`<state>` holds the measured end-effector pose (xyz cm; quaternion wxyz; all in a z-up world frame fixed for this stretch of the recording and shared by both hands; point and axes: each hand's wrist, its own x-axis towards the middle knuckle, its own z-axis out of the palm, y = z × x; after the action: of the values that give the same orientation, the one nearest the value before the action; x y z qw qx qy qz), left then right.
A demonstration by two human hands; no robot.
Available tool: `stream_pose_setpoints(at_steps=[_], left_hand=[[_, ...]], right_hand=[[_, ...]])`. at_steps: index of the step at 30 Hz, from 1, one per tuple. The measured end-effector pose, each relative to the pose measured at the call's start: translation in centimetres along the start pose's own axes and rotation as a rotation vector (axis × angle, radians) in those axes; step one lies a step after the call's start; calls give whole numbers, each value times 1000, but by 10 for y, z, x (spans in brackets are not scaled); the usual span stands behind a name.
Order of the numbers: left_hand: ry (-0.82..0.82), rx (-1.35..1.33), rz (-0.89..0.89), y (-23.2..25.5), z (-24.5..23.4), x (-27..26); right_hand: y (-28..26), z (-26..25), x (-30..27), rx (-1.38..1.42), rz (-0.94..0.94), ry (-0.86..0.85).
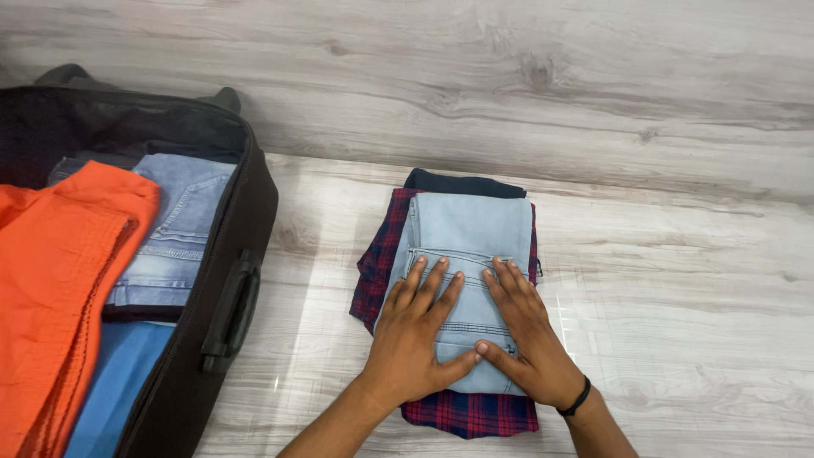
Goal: The person removes folded clothes from an open suitcase and stacks them on the floor. They take out light blue jeans, orange shorts, dark blue jeans, and a striped shirt one by one, placing each on a growing pile next to the suitcase.
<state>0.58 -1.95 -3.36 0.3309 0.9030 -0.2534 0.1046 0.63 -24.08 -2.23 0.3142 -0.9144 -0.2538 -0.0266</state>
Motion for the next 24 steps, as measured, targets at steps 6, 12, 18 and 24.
stream_pose_setpoints(at_steps=[6,12,18,24], left_hand=[[-6,47,15,1,-1,1],[10,64,32,1,-1,0],[-32,58,4,2,-5,1],[-2,74,18,10,-31,-5]], right_hand=[[2,1,0,-41,-4,4],[7,4,-1,-65,-13,9],[6,0,2,-78,-1,-20],[-21,-21,14,-332,53,-100]])
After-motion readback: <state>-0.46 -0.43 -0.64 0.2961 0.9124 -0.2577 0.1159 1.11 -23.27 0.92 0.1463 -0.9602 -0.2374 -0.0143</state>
